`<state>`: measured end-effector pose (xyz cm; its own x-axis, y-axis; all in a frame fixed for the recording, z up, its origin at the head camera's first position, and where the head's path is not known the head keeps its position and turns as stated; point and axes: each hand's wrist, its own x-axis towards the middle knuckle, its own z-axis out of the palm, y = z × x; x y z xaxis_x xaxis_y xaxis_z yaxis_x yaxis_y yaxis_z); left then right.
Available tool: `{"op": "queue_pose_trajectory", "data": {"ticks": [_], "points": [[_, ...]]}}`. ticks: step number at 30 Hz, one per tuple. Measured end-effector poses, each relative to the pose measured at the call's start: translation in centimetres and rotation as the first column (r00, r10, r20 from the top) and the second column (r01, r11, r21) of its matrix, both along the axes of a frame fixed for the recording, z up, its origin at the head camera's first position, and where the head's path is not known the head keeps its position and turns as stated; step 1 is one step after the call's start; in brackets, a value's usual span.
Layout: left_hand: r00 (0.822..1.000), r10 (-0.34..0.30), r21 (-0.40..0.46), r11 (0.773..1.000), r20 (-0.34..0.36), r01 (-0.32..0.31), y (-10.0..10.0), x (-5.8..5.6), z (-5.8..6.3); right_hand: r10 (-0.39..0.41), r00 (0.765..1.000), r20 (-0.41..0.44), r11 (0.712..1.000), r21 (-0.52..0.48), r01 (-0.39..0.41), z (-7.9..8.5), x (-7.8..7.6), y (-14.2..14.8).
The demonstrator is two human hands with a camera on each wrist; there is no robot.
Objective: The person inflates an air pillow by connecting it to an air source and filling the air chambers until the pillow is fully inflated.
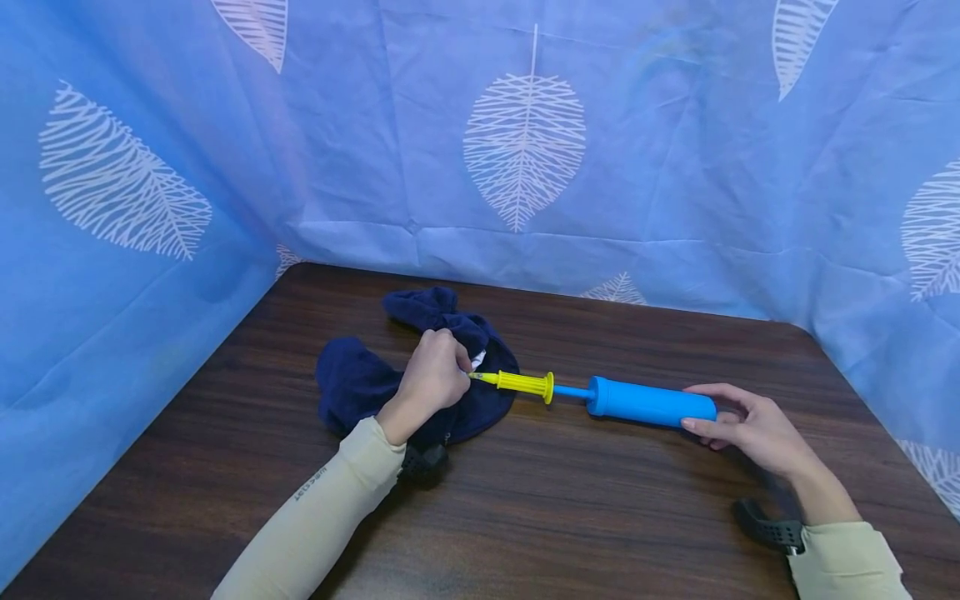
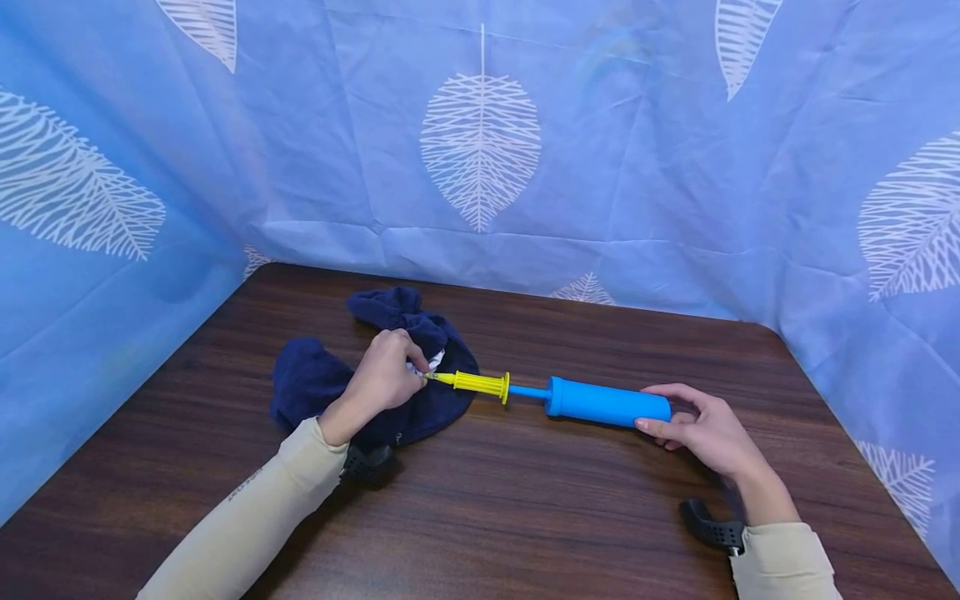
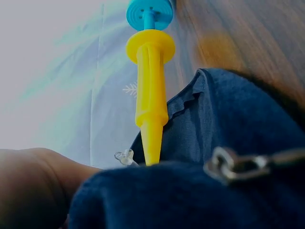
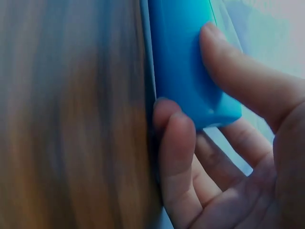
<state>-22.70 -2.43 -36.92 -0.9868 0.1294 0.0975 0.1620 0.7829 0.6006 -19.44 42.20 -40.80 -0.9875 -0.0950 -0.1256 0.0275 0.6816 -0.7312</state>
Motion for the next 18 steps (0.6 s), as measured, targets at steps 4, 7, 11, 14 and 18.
{"op": "queue_pose_trajectory", "data": {"ticks": [4, 7, 11, 14, 18], "points": [[1.000, -0.006, 0.004, 1.000, -0.014, 0.007, -0.1, 0.0, 0.0, 0.020, 1.000, -0.001, 1.000, -0.020, -0.020, -0.1, -0.1, -1.6], [1.000, -0.013, 0.002, 1.000, -0.021, 0.013, -0.1, -0.1, 0.0, 0.035, 0.999, 0.004, 0.999, -0.033, -0.035, -0.1, -0.2, -2.7], [0.999, -0.030, 0.000, 1.000, -0.024, 0.030, -0.1, -0.1, -0.1, 0.049, 0.999, 0.004, 0.998, -0.033, -0.049, 0.0, -0.2, -3.6], [0.999, -0.039, -0.005, 0.999, -0.020, 0.039, -0.1, -0.1, -0.1, 0.050, 0.999, -0.003, 0.999, -0.020, -0.050, 0.1, -0.2, -3.9], [0.999, -0.038, -0.013, 0.999, -0.023, 0.038, -0.2, 0.0, -0.2, 0.043, 0.999, -0.002, 0.999, 0.012, -0.043, 0.2, -0.1, -3.6]]}}
